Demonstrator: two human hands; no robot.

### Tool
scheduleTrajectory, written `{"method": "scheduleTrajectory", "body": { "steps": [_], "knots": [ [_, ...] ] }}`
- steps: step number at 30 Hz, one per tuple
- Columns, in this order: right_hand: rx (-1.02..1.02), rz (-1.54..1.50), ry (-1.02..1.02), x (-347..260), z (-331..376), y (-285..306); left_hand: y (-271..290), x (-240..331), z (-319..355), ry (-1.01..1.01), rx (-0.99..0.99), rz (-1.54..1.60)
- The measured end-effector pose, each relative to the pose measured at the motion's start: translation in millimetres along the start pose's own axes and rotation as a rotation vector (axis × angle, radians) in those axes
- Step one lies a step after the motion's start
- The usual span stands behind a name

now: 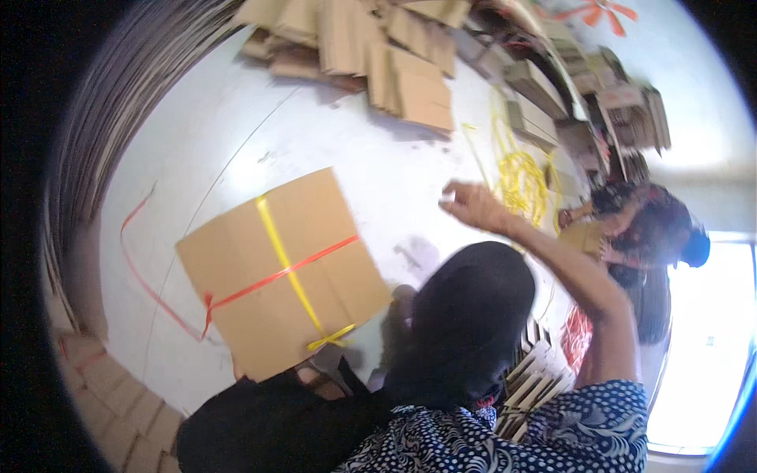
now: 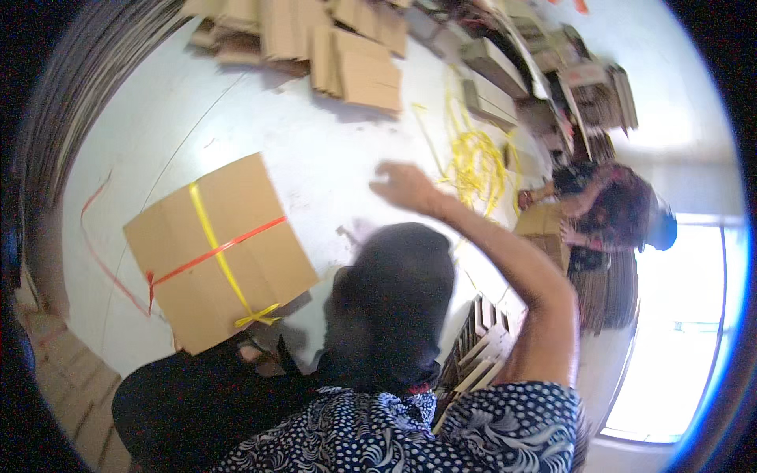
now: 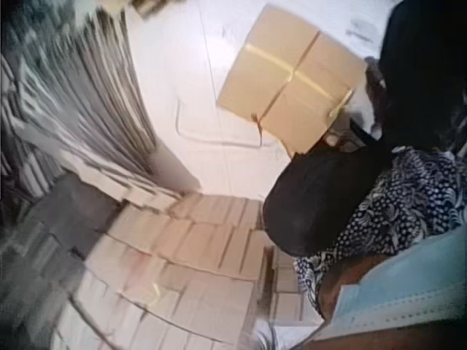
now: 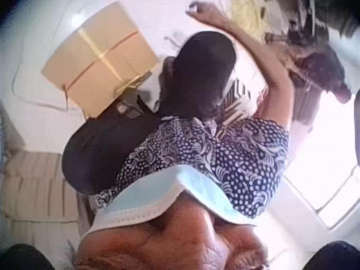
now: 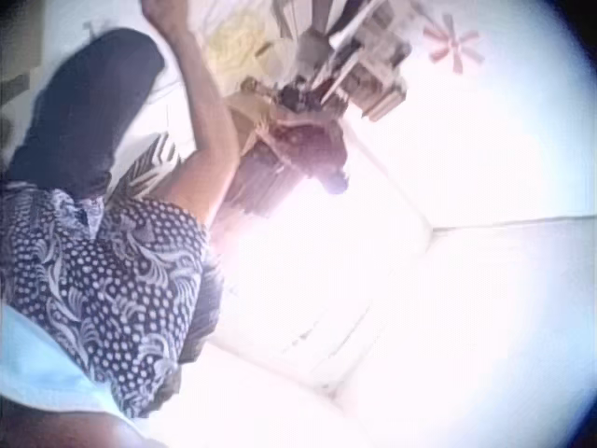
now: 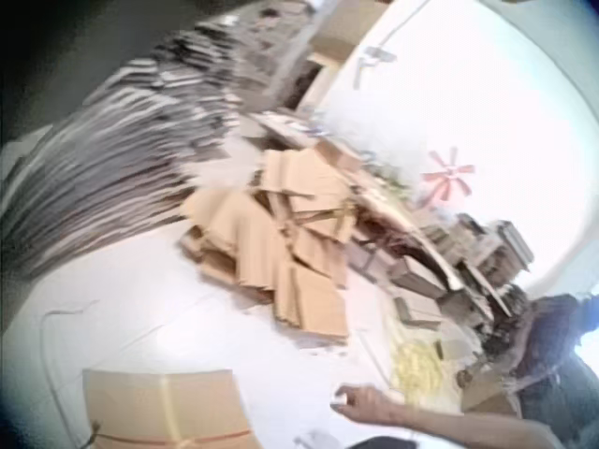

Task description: The person gathers flat cardboard pieces, stacks them, and ties the stacks with yellow and red plastic straps using scissors to cut the straps. The person then places the tied bundles aside and repeats the process with additional cardboard pieces.

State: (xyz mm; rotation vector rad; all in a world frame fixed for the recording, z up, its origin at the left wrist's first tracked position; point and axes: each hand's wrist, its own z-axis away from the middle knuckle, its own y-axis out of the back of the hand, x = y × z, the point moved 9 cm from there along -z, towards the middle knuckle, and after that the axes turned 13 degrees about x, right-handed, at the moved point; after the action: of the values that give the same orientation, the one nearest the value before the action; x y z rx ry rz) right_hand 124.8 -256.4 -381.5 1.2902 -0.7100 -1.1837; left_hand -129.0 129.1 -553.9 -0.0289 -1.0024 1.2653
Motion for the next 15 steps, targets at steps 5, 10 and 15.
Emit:
{"method": "scheduleTrajectory", "body": {
  "steps": [5, 10, 15],
  "knots": [
    [0.056, -0.393, -0.125, 137.5, 187.0, -127.0, -7.1, -52.9, 9.7, 0.070, -0.089, -0.118],
    [0.199, -0.449, -0.516, 157.6, 266.5, -177.1, -13.9, -72.4, 12.6, 0.073, -0.158, -0.226],
    [0.357, -0.385, -0.842, 201.9, 326.8, -206.7, -93.7, -88.9, 26.2, 0.043, -0.170, -0.420]
  ]
}}
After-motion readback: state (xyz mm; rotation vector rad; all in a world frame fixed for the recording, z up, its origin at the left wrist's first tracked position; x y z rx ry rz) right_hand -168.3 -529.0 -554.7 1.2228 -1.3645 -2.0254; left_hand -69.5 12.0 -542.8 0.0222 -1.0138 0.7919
